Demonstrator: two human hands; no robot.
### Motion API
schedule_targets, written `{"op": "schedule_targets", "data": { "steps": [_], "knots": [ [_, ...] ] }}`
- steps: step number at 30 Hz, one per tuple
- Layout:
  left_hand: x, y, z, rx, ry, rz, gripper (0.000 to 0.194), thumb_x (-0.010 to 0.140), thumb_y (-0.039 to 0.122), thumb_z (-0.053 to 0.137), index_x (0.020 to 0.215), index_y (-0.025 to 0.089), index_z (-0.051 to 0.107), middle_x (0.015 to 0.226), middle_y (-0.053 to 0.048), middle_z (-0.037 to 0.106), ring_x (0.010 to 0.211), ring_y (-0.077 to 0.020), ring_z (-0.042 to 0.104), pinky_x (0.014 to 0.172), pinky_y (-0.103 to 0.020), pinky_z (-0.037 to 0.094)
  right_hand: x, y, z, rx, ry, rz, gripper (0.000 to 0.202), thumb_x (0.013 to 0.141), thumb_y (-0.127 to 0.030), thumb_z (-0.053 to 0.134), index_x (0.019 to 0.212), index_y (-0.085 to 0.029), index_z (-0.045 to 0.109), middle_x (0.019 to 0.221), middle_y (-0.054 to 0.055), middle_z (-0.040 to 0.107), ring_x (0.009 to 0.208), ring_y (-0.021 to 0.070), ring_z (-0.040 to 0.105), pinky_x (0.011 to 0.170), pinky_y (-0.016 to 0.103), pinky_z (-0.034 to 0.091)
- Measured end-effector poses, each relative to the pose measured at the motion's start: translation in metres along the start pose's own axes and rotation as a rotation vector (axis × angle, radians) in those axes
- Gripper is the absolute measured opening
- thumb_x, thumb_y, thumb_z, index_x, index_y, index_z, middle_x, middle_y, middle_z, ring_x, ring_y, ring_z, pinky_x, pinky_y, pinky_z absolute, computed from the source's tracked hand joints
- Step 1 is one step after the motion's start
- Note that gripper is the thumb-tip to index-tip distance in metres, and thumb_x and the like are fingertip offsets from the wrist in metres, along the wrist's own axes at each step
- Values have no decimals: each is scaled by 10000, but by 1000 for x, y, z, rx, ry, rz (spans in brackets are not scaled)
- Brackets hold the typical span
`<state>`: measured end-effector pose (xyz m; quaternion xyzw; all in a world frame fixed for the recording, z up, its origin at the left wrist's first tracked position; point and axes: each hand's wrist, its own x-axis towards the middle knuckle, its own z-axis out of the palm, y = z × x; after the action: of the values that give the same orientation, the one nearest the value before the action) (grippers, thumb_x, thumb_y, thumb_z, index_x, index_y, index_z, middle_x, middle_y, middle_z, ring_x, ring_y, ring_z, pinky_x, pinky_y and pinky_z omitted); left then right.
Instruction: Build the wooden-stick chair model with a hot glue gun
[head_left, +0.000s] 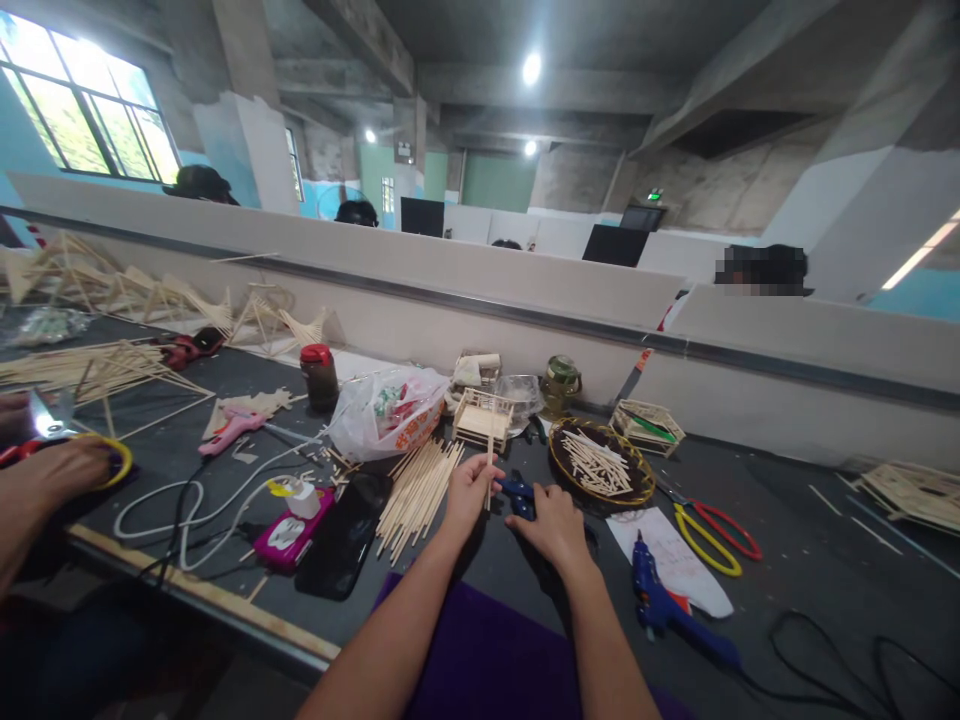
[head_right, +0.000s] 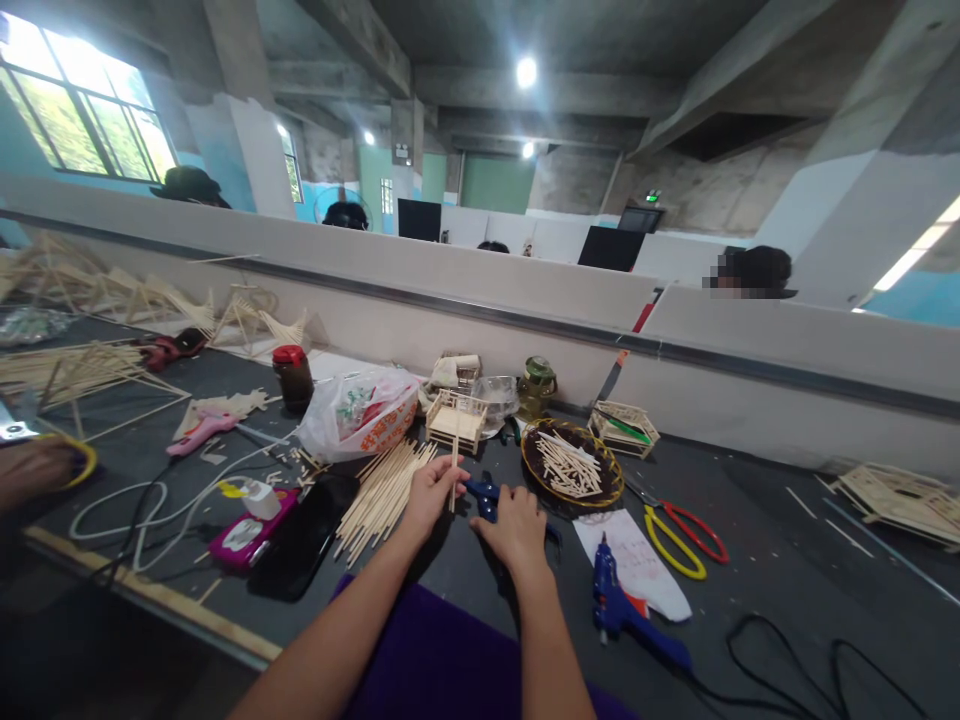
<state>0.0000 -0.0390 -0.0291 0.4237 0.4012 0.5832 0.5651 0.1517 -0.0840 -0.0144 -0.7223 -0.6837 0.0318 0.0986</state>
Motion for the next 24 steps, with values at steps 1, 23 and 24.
{"op": "schedule_targets", "data": {
  "steps": [1,23,24],
  "knots": [
    [-2,1,2,-11,-28,-18,395,708,379,710,1008,125,674,753,-61,724,524,-100,607,519,-204,458,1,2,1,34,47,-28,548,791,-491,626,1216,-146,626,1165,189,618,1099,349,549,858,428,430],
    [-7,18,4,-347,-54,-107,402,682,418,807,916,142,631,785,-55,723,683,-149,682,701,-268,528,10,-24,6,1301,-96,65,335,602,-467,743,718,-165,653,565,-21,585,425,73,374,403,209,263],
    [-6,17,4,-349,-22,-102,412,671,425,811,907,144,626,768,-47,716,671,-147,678,690,-264,524,11,-24,7,1267,-58,44,314,610,-456,733,706,-167,654,565,-18,586,451,89,410,430,221,300]
  ]
}}
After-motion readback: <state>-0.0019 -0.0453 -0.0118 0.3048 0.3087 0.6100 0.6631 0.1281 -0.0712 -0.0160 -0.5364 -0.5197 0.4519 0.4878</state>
